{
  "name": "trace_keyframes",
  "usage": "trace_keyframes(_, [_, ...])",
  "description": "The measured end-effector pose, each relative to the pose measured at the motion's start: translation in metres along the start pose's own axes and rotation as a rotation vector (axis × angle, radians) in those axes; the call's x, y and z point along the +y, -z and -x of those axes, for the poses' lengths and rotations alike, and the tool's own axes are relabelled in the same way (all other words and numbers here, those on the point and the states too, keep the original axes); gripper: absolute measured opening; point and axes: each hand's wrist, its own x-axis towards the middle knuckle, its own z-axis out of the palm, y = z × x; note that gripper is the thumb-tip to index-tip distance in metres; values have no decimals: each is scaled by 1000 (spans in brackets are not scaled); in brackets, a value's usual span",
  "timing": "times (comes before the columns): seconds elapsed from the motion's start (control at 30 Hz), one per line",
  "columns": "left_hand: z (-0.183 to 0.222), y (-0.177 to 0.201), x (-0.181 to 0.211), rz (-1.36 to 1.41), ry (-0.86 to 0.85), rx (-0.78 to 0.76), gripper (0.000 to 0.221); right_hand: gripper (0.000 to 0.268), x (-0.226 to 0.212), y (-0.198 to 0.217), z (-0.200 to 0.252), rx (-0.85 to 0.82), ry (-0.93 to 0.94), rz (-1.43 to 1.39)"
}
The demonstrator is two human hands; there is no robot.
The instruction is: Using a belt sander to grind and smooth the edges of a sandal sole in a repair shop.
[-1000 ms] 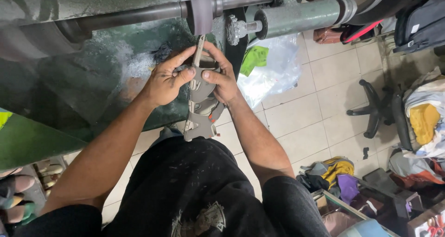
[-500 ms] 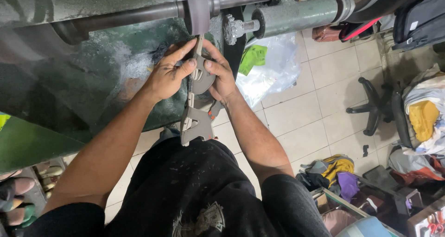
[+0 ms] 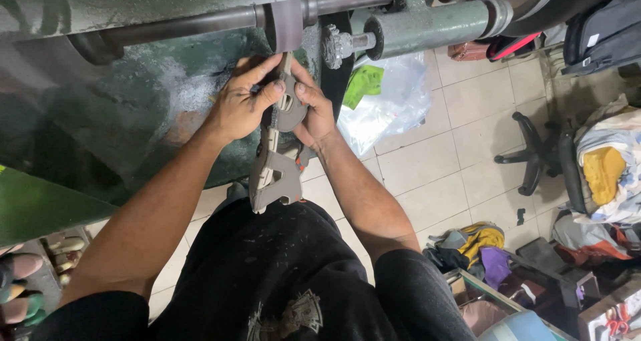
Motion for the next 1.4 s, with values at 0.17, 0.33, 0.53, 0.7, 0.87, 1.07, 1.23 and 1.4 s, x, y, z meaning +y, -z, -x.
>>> trace_keyframes(0.17, [12,4,4,-9,-62,-15,60,67,8,7,14,-24,32,-22])
trace_keyframes(0.33, [28,12,21,51,-106,-65,64,84,-7,4,23,-86,101,96])
trace_keyframes(0.53, [36,1,-27,288,10,65,49,97,-26,-48,45,122,448,1104])
trace_keyframes(0.7, [24,-17,-64,487,14,205,36,95,-31,-63,51,203,430,1625])
trace_keyframes(0.87, [24,-28,-79,647,115,201,34,96,-28,-59,53,238,357,1705])
trace_keyframes(1.07, [21,-27,-74,620,130,275,34,105,-44,-74,46,154,268,1621])
trace_keyframes(1.23, [25,-16,-94,521,316,304,32,125,-92,-46,59,34,-150,1269])
trace_keyframes(1.4, [33,-18,-109,864,354,339,35,60,-104,35,96,-281,-542,724])
